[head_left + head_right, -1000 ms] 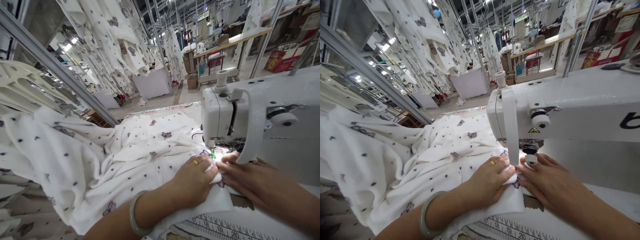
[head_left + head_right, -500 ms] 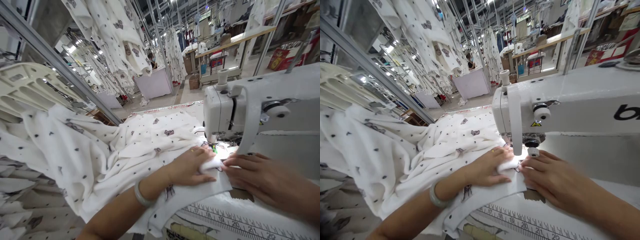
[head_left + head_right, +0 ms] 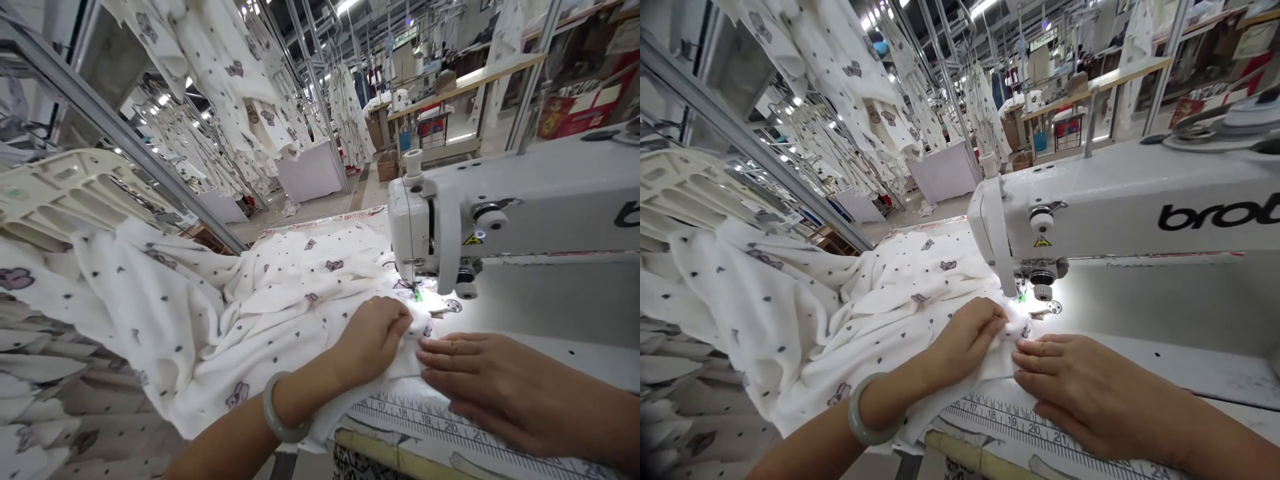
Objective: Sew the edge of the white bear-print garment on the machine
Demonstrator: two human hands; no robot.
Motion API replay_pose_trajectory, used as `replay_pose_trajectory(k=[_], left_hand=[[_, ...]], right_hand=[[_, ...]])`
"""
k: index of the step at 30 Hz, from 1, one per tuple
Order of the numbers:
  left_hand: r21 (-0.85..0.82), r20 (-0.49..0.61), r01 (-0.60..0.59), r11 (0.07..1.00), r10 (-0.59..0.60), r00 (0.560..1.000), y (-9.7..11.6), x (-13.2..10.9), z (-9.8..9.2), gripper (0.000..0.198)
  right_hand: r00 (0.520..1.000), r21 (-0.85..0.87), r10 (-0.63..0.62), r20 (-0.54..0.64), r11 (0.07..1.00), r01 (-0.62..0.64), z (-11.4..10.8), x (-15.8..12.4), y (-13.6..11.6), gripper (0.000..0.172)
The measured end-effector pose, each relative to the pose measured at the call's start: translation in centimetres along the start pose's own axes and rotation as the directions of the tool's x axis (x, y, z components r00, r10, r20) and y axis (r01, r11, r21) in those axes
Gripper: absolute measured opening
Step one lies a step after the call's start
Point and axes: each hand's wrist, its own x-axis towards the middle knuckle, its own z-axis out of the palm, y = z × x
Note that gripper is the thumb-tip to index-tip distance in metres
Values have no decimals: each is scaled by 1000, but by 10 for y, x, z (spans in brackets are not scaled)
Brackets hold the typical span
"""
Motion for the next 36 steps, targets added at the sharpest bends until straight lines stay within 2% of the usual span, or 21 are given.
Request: replay_pose_trajectory(k=[2,5,7,10,12,14,20,24,29,32,36], left_hand=[[56,68,-129,990,125,990,2,-6,2,18],[126,114,-279,952,265,957,-2,-19,4,45],[171,87,-270,948,259,962,-8,-25,3,49],[225,14,-215,950,218,976,-15,-24,0,39],[202,-54,-200,959,215,975,-16,-18,-1,31],[154,-86,-235,960,250,964,-14,-12,0,26],[191,121,-406,894,389,913,-16,-8,17,29],[136,54,-368,920,364,930,-25,-11,22,40],[65,9,-358,931,358,934,-29,-6,25,38],[53,47,-401,915,399,916,-29,-4,27,36],[156,123,-474,867,459,880,-30,-5,28,36]], right_hand=[[1000,75,6,-6,997,-6,-2,1,-2,30],[1000,101,-5,14,995,4,-4,0,-3,28],[1000,87,-17,15,996,16,-6,0,-3,28],[1000,104,-12,3,995,12,-8,0,-3,28],[1000,128,0,5,992,-1,-9,1,-3,27],[1000,157,11,13,988,-13,-9,1,-4,26],[996,196,60,59,978,-71,-7,1,-5,26],[998,180,38,41,983,-45,-7,0,-5,31],[999,195,36,24,980,-40,-9,2,-6,31],[998,198,48,37,979,-55,-11,3,-7,30],[997,188,79,-16,979,-75,-13,0,-3,25]])
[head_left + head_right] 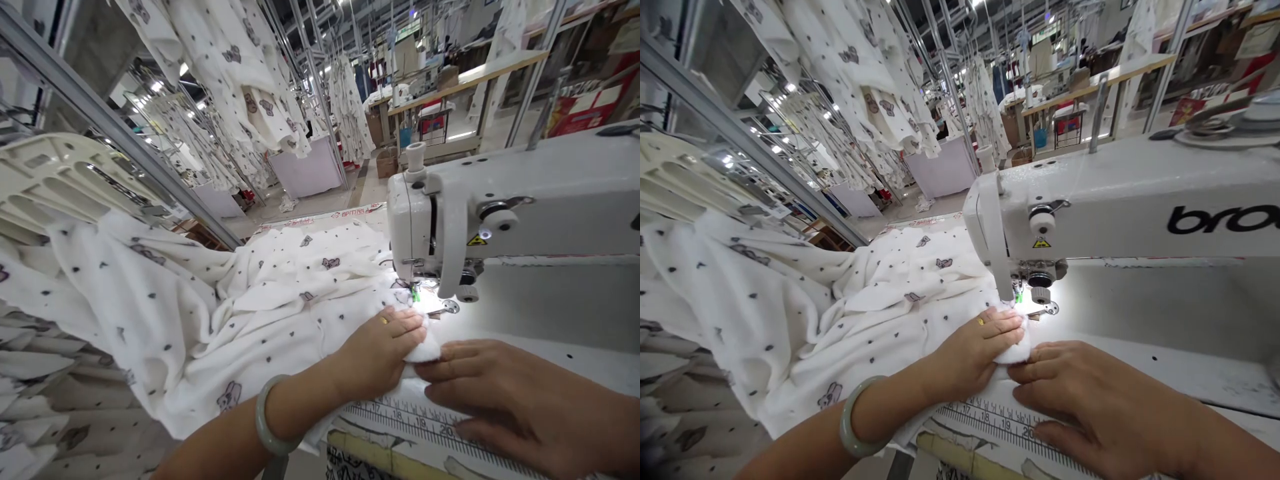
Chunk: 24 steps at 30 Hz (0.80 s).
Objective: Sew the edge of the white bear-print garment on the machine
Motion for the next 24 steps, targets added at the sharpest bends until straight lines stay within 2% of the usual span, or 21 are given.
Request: replay_pose_trajectory(k=[2,4,6,9,13,16,19,21,24], left_hand=[[42,14,-8,999,7,1000,0,-2,1,39],[74,13,4,997,-5,1000,0,-4,2,41],[93,2,11,996,-11,1000,-1,-5,2,42],[108,18,-4,994,2,1000,-4,-4,3,42],[148,82,1,989,-14,997,-15,5,0,42],[165,110,13,986,-32,993,-23,15,-4,43],[163,127,19,987,-40,991,-29,20,-8,41],[162,128,23,987,-44,991,-30,20,-9,41],[172,123,16,985,-38,992,-29,18,-10,38]], right_hand=[[992,-75,17,-122,997,-26,1,-4,9,24],[964,-215,50,-262,971,-108,5,-9,23,27],[944,-350,82,-318,916,-198,11,-13,36,34],[950,-459,137,-280,850,-258,21,-18,49,46],[947,-493,156,-281,823,-282,26,-16,52,37],[942,-504,153,-299,813,-292,23,-14,53,37],[947,-492,142,-289,826,-274,16,-16,53,35],[957,-461,124,-262,855,-237,10,-16,50,28],[968,-430,27,-248,893,-135,1,-12,42,24]])
